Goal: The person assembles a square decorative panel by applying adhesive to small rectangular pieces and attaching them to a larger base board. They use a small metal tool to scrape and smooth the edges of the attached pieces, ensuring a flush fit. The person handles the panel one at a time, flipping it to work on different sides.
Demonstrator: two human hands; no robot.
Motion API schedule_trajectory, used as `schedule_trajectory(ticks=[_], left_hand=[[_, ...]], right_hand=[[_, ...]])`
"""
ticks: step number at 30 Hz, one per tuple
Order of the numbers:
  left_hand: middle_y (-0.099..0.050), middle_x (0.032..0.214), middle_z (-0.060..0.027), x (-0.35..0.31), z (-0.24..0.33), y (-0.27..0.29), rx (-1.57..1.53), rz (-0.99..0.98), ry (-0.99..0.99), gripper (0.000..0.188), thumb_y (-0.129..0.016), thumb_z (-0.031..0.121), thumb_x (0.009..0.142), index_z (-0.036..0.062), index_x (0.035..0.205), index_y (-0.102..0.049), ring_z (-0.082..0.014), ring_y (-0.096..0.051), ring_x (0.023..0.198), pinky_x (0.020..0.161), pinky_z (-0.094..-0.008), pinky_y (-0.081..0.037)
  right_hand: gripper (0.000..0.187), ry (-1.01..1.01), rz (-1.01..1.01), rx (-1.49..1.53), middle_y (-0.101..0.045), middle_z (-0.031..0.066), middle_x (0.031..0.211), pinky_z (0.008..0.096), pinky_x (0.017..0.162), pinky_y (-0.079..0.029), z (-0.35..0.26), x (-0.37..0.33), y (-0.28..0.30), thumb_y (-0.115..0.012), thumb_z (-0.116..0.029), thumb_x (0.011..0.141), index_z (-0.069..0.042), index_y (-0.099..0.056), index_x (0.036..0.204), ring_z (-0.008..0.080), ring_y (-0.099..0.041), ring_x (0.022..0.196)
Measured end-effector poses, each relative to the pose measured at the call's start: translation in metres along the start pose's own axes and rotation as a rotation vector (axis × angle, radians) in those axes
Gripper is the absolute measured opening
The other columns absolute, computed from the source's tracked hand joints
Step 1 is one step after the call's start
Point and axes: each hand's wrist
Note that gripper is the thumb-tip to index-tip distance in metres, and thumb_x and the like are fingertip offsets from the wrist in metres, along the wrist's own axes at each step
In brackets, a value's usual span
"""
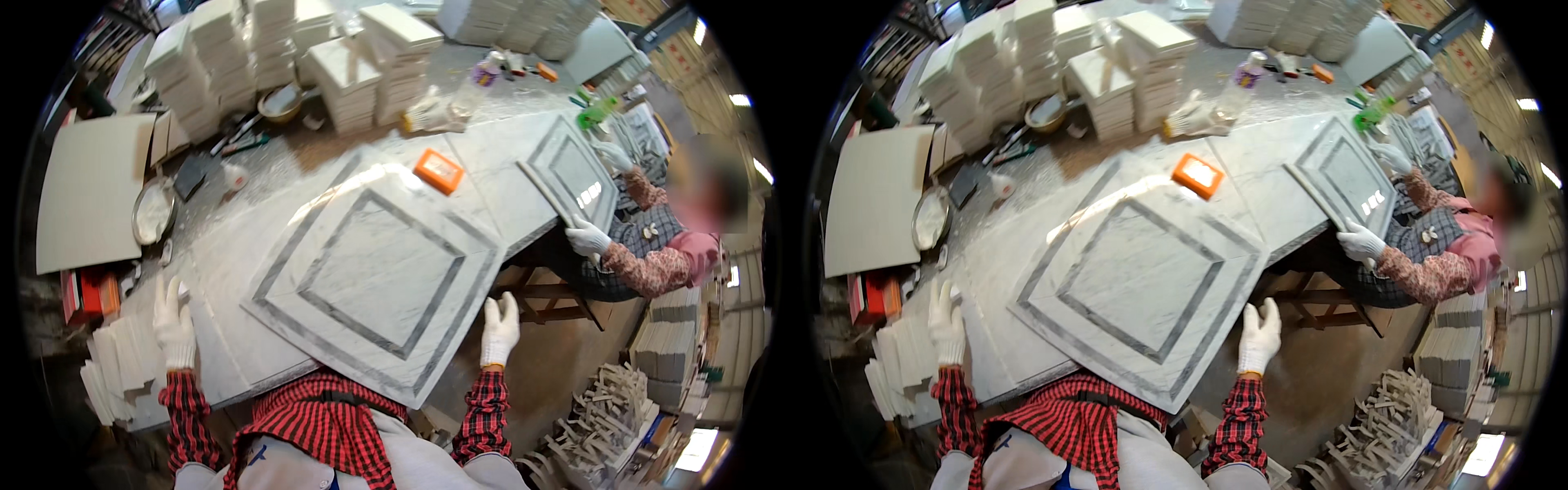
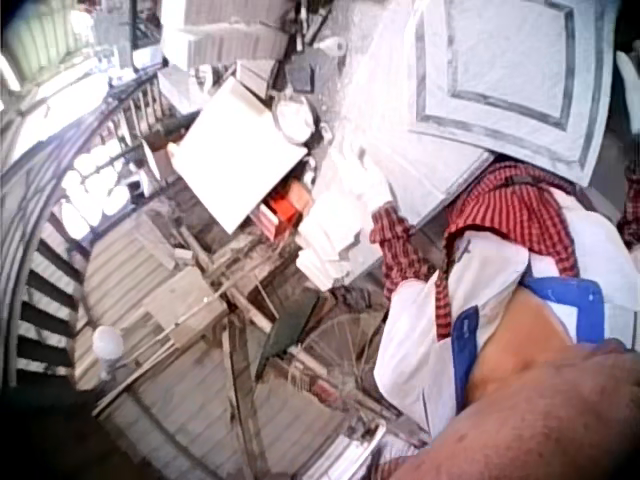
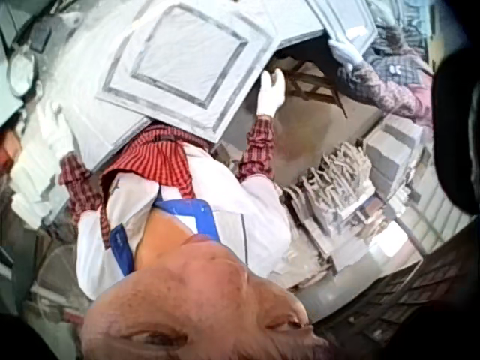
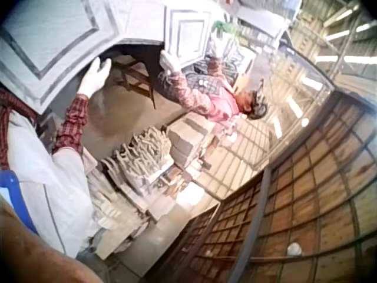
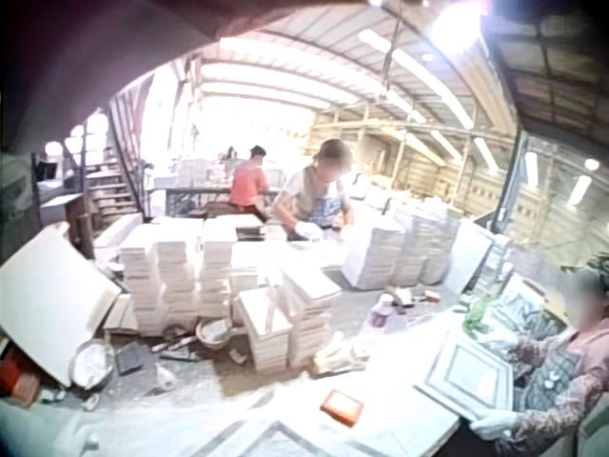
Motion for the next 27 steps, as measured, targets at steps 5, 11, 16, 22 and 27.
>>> schedule_trajectory(ticks=[5, 11, 16, 22, 27], left_hand=[[-0.068, 0.115, -0.0183, -0.041, 0.077, 0.02, -0.181, -0.14, 0.156, 0.032, -0.065, 0.007, 0.087, 0.0008, 0.119, -0.066, -0.0272, -0.067, 0.102, 0.089, -0.0355, -0.053], [-0.07, 0.088, -0.0055, -0.13, 0.175, 0.032, -0.793, -0.989, 0.83, 0.032, -0.062, 0.022, 0.097, -0.0027, 0.115, -0.068, -0.0113, -0.064, 0.079, 0.073, -0.0269, -0.052], [-0.058, 0.133, -0.0121, -0.168, 0.217, -0.013, -1.586, -0.878, 1.117, 0.048, -0.057, 0.032, 0.101, 0.0031, 0.138, -0.046, -0.0268, -0.058, 0.122, 0.102, -0.0409, -0.047], [-0.061, 0.125, -0.0083, -0.199, 0.216, -0.047, -1.806, -0.368, 1.086, 0.036, -0.058, 0.01, 0.098, 0.0015, 0.133, -0.052, -0.0229, -0.058, 0.116, 0.102, -0.0403, -0.045], [-0.064, 0.115, -0.0049, -0.23, 0.18, -0.027, -1.594, -0.377, 1.106, 0.035, -0.06, 0.011, 0.097, 0.0001, 0.13, -0.055, -0.018, -0.059, 0.105, 0.094, -0.0352, -0.047]], right_hand=[[0.045, -0.366, -0.459, 0.368, -0.065, 0.001, 0.099, 0.0248, 0.07, -0.047, 0.0, 0.001, -0.006, -0.061, -0.033, 0.099, 0.001, -0.062, 0.128, 0.0073, -0.055, 0.078], [0.042, -0.331, -0.447, 0.754, -0.066, 0.0046, 0.11, 0.0286, 0.088, -0.045, -0.002, -0.01, -0.028, -0.06, -0.03, 0.1, 0.006, -0.061, 0.122, 0.0124, -0.056, 0.098], [0.039, -0.352, -0.442, 0.737, -0.065, 0.0052, 0.113, 0.0284, 0.089, -0.044, -0.008, -0.023, -0.024, -0.062, -0.026, 0.099, 0.006, -0.061, 0.12, 0.0127, -0.056, 0.099], [0.033, -0.423, -0.46, 0.812, -0.063, 0.0003, 0.103, 0.0275, 0.079, -0.045, 0.009, -0.1, 0.012, -0.061, -0.025, 0.1, 0.001, -0.062, 0.119, 0.0096, -0.055, 0.09], [0.035, -0.674, -0.575, 0.864, -0.061, 0.0063, 0.12, 0.0336, 0.081, -0.052, 0.035, -0.168, 0.049, -0.058, -0.025, 0.101, -0.005, -0.053, 0.13, 0.0173, -0.061, 0.099]])
Point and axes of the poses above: each hand's wrist, its own x-axis towards the middle knuckle, its own y-axis out of the back of the hand, z = x × y
